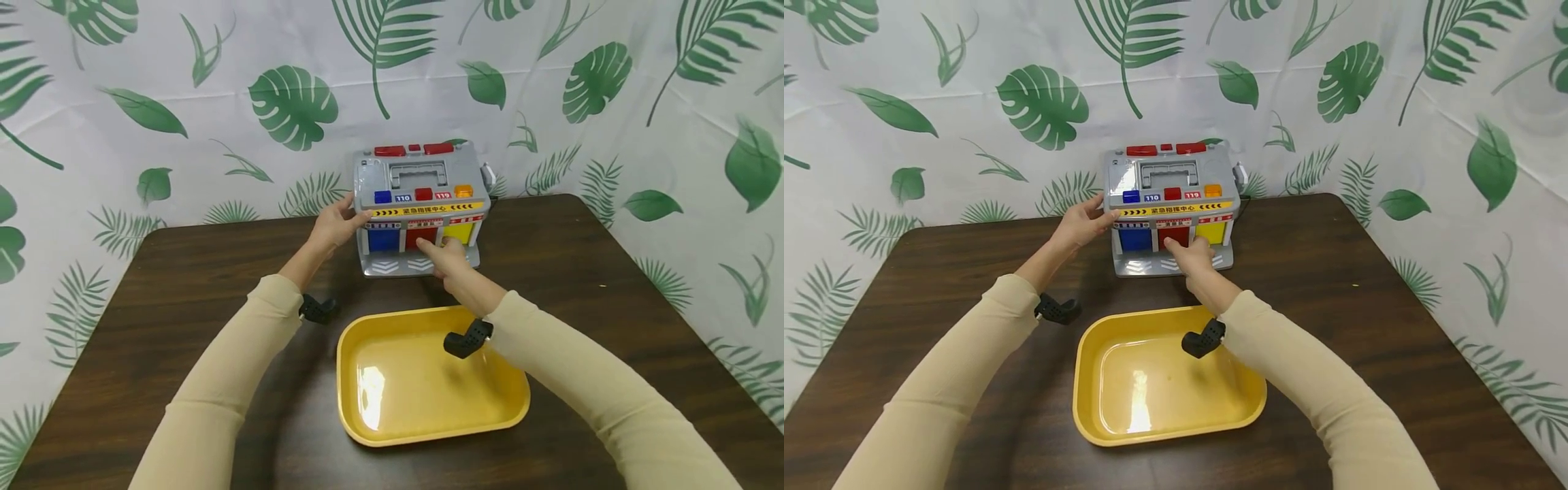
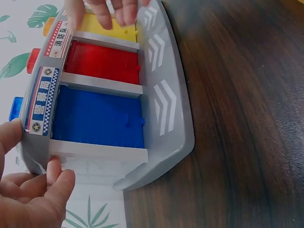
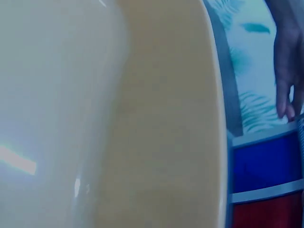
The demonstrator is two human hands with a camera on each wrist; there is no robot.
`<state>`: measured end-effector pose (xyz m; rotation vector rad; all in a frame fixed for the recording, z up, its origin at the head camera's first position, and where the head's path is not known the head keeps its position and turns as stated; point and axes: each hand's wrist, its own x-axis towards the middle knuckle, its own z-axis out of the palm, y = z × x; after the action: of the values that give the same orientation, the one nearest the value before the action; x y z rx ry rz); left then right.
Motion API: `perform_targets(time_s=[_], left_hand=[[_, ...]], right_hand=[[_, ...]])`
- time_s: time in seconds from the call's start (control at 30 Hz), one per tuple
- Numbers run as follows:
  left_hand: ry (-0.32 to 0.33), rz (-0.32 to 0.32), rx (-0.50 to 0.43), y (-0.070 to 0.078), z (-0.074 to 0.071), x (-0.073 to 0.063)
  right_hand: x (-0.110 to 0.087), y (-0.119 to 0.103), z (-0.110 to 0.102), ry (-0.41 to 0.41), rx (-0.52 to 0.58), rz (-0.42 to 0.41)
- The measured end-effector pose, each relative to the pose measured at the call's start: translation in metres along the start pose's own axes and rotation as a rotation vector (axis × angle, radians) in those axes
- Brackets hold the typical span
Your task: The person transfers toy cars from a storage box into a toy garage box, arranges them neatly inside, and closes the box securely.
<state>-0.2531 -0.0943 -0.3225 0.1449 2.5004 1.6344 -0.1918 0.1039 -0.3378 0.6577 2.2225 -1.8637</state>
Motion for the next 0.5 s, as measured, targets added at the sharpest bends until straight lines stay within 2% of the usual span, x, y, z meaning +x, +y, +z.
perform_targets(time_s=[0.1, 0.27, 0.37, 0.5], left_hand=[[0.007, -0.010, 0.039, -0.004, -0.001, -0.001], [-0.013, -0.022, 0.116, -0.011, -0.004, -0.010], [-0.018, 0.037, 0.156, -0.012, -0.013, -0.018], [-0.022, 0.132, 0.178, -0.008, -0.030, -0.036]], right_hand=[[-0.009, -0.002, -0.011, -0.077, -0.037, -0.016], [-0.026, 0.001, -0.032, -0.193, -0.091, -0.115], [-0.037, 0.005, -0.047, -0.247, -0.113, -0.186], [-0.049, 0.007, -0.070, -0.285, -0.153, -0.287]])
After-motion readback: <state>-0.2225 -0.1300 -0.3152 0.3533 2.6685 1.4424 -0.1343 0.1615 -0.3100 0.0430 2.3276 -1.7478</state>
